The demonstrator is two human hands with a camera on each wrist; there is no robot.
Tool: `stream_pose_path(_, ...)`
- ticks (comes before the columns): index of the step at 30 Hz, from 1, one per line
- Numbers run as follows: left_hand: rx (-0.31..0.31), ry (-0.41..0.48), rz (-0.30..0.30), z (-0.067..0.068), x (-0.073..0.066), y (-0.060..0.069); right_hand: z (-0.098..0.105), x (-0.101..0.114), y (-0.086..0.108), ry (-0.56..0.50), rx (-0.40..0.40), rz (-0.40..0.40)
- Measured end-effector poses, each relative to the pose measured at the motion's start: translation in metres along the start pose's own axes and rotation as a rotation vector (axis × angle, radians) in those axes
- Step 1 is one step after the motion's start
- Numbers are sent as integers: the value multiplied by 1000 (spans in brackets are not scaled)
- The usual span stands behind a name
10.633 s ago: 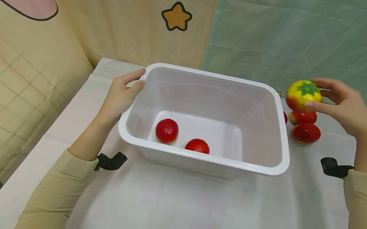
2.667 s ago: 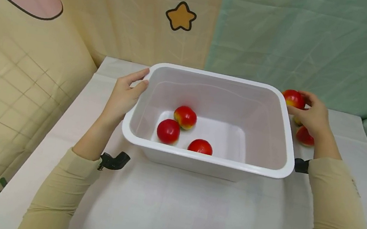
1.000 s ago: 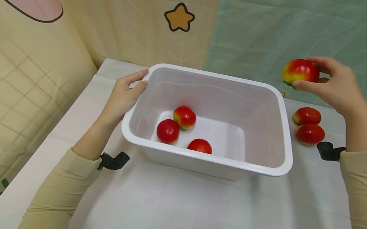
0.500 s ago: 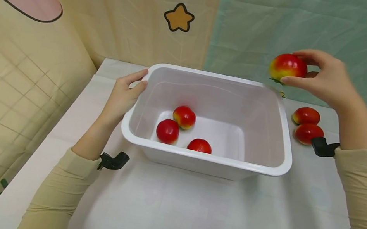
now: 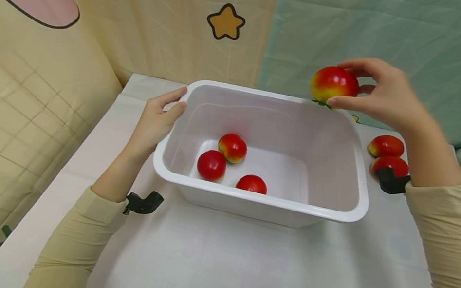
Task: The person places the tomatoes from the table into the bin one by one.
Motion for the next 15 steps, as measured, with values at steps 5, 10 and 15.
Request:
stream_pose_path(5,-2,-4,-3,0,0,0,-10,16,-4,3,36,54)
stream_pose_path(10,3,2,1,1,1,0,-18,28,-6,-1,62,112)
stream_pose_path(15,15,-2,-4,1,-1,2,-21,36,-7,9,81,166)
Point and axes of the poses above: each hand's wrist, its own y-axis away from the middle knuckle, its own z-axis out of the back of the hand, x = y × z, the point moved 4 cm from there along -y, towards the middle knuckle, and after that the axes turned 6 degrees about z, right-handed, at the moved point
